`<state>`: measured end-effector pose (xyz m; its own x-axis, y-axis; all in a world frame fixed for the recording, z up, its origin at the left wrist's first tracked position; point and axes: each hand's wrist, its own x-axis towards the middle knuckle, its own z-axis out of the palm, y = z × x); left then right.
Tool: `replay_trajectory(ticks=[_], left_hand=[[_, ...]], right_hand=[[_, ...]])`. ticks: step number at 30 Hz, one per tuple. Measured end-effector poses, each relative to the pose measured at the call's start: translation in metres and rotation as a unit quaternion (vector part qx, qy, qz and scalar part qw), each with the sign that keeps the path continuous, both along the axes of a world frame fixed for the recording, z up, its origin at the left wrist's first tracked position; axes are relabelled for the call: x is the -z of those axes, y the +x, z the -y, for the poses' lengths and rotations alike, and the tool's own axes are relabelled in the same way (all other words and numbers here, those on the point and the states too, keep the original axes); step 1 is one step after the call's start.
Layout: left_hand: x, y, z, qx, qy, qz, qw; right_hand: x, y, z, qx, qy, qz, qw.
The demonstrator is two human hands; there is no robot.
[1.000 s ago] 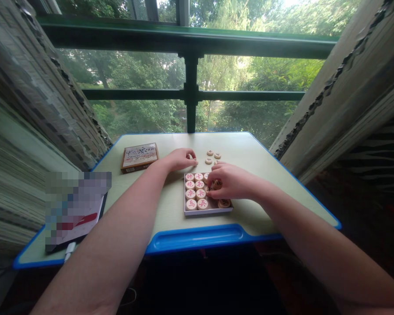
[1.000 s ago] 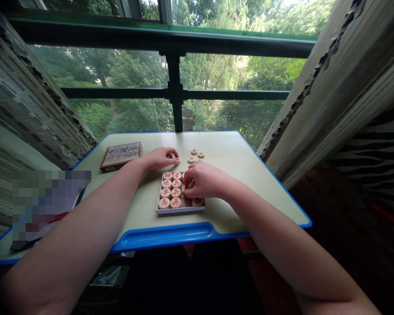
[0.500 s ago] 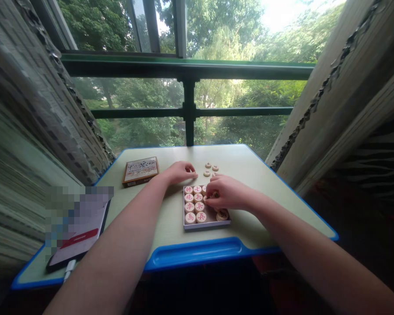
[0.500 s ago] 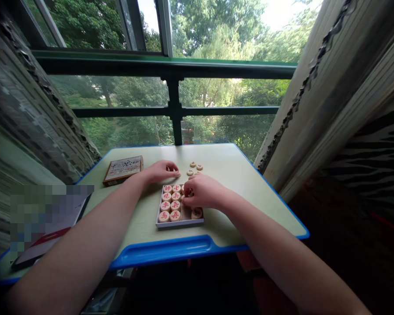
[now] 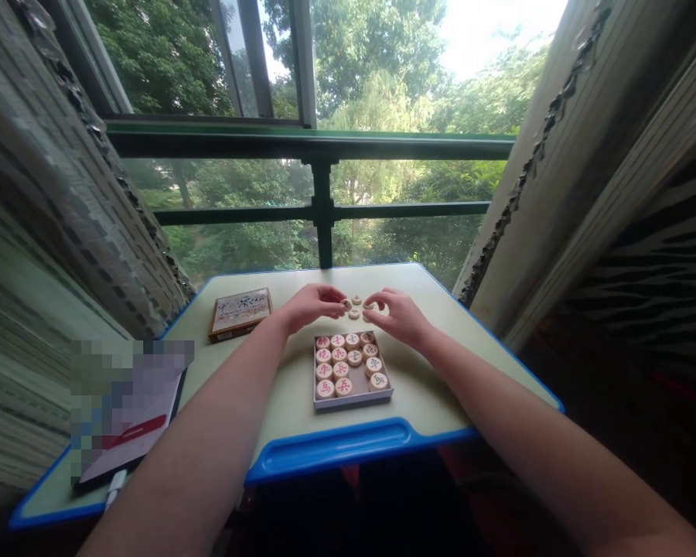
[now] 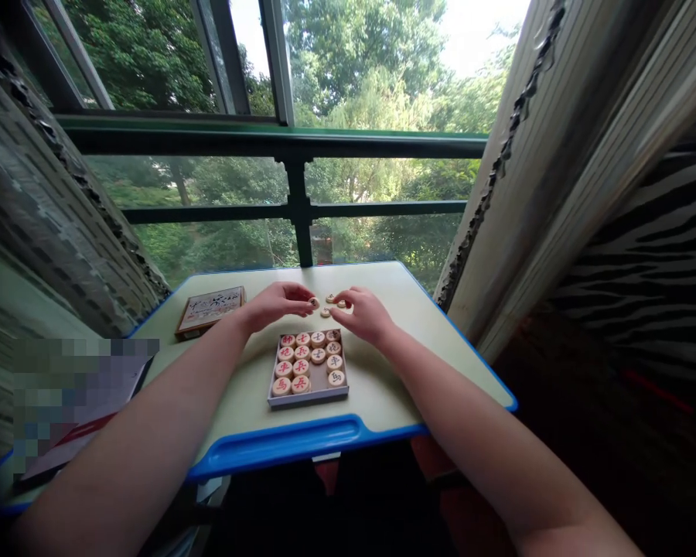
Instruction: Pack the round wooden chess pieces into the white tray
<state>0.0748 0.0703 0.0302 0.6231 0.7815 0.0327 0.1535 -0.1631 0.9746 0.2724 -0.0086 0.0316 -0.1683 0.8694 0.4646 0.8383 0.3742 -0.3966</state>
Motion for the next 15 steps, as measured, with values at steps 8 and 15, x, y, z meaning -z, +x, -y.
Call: replay_trajectory(ticks=[8,15], left_hand=[[-0.009,0.003,0.010,0.043,-0.079,0.047,0.995],[-0.014,0.000,0.012,0.081,-0.053,-0.012,0.995]], right_hand=[[0.000,-0.007,0.005,-0.068,0.055,-0.021,0.996],[-0.005,-0.010,0.012,-0.075,0.024,-0.032,0.996]])
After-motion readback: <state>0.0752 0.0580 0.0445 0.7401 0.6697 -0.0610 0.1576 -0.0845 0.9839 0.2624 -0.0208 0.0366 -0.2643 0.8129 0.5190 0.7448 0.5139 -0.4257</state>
